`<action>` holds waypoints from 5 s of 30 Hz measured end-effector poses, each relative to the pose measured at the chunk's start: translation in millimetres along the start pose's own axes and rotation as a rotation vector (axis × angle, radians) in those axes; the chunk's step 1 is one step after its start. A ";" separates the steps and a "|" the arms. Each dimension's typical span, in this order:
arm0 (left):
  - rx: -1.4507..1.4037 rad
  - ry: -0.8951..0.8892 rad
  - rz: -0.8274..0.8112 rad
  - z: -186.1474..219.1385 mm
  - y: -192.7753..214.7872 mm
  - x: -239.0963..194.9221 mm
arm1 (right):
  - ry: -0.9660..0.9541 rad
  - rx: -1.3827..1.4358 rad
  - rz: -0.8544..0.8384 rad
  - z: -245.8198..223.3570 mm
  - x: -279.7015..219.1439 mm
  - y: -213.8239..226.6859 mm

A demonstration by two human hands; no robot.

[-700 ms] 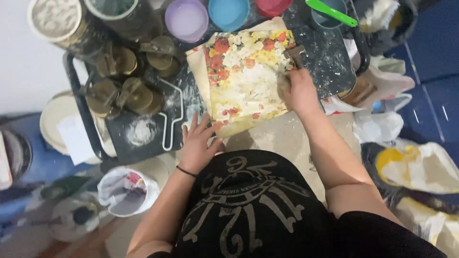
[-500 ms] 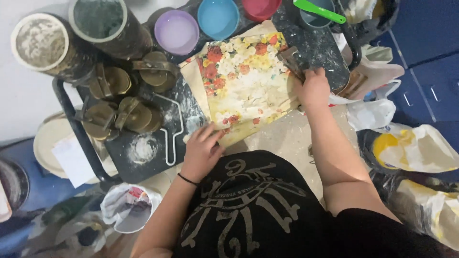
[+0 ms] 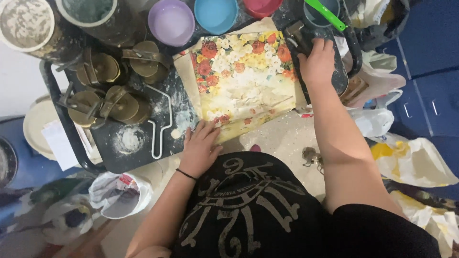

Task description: The person is removing plaster from a dental flask using a hammer and a scraper, then cleaning the flask components.

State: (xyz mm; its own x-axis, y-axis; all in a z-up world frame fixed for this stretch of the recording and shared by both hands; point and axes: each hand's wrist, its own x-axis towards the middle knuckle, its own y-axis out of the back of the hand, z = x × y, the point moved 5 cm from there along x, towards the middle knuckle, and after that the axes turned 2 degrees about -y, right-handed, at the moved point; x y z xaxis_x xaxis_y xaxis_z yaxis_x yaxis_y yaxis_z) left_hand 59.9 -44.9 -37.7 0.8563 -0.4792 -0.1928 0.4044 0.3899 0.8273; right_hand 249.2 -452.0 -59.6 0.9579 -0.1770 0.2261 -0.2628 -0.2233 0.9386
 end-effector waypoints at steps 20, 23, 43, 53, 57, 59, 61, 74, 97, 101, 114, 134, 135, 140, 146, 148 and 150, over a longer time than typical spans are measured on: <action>-1.222 0.874 0.496 -64.3 -91.1 -83.8 | -0.418 0.834 -0.745 -22.5 -128.8 27.4; -1.224 0.943 0.235 -51.6 -101.2 -73.9 | -0.490 1.336 -0.634 -11.1 -163.0 0.3; -0.388 -0.267 -0.018 343.3 -7.3 270.0 | -1.007 0.930 -0.143 220.4 -192.5 210.9; 0.173 -0.004 -0.345 378.7 -98.3 401.0 | -1.380 1.132 -0.257 343.0 -161.6 126.0; 0.387 -0.128 -0.433 366.9 -125.9 423.1 | -1.537 1.031 -0.169 369.4 -175.7 79.6; 0.317 -0.120 -0.413 387.3 -107.2 424.4 | -1.512 1.099 -0.034 362.0 -152.5 116.0; 0.252 -0.116 -0.463 383.7 -123.1 402.5 | -1.556 1.150 0.089 365.0 -186.2 107.2; -0.107 -0.257 -0.260 375.4 -105.8 348.1 | -0.699 1.014 0.117 322.5 -185.9 176.6; -0.583 0.639 0.638 0.4 -31.1 -17.8 | 0.127 0.804 -0.659 -25.8 -103.0 55.9; -0.298 0.507 0.756 -22.4 -36.4 5.4 | 0.217 0.236 -0.349 24.7 -76.9 -9.9; -0.148 0.435 1.003 -155.8 114.6 -99.9 | 0.129 0.413 -0.362 -187.9 -192.1 50.9; -0.121 0.267 0.864 -199.5 120.8 -65.1 | 0.451 0.631 -0.446 -405.0 -202.8 10.6; -0.167 0.235 0.884 -193.7 122.5 -65.1 | 0.504 0.676 -0.466 -409.2 -205.2 8.7; -0.176 0.219 0.876 -181.3 120.2 -62.4 | 0.401 0.716 -0.475 -388.3 -207.6 28.2; -0.229 0.098 0.918 -176.8 122.2 -53.6 | 0.187 0.736 -0.346 -289.0 -190.0 39.0; -0.211 0.025 0.931 -157.2 139.3 -56.1 | 0.134 0.731 -0.294 -236.3 -178.7 50.3; -0.008 -0.008 0.900 -136.6 156.2 -54.0 | -0.021 0.624 -0.189 -158.1 -161.5 46.2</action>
State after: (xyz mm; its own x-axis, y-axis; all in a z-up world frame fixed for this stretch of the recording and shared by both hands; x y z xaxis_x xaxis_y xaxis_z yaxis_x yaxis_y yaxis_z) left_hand 120.7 149.3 29.8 0.8479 0.0042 0.5301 -0.4158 0.6256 0.6601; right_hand 100.7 -282.2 -11.6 0.9934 -0.0976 0.0608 -0.1140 -0.7660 0.6327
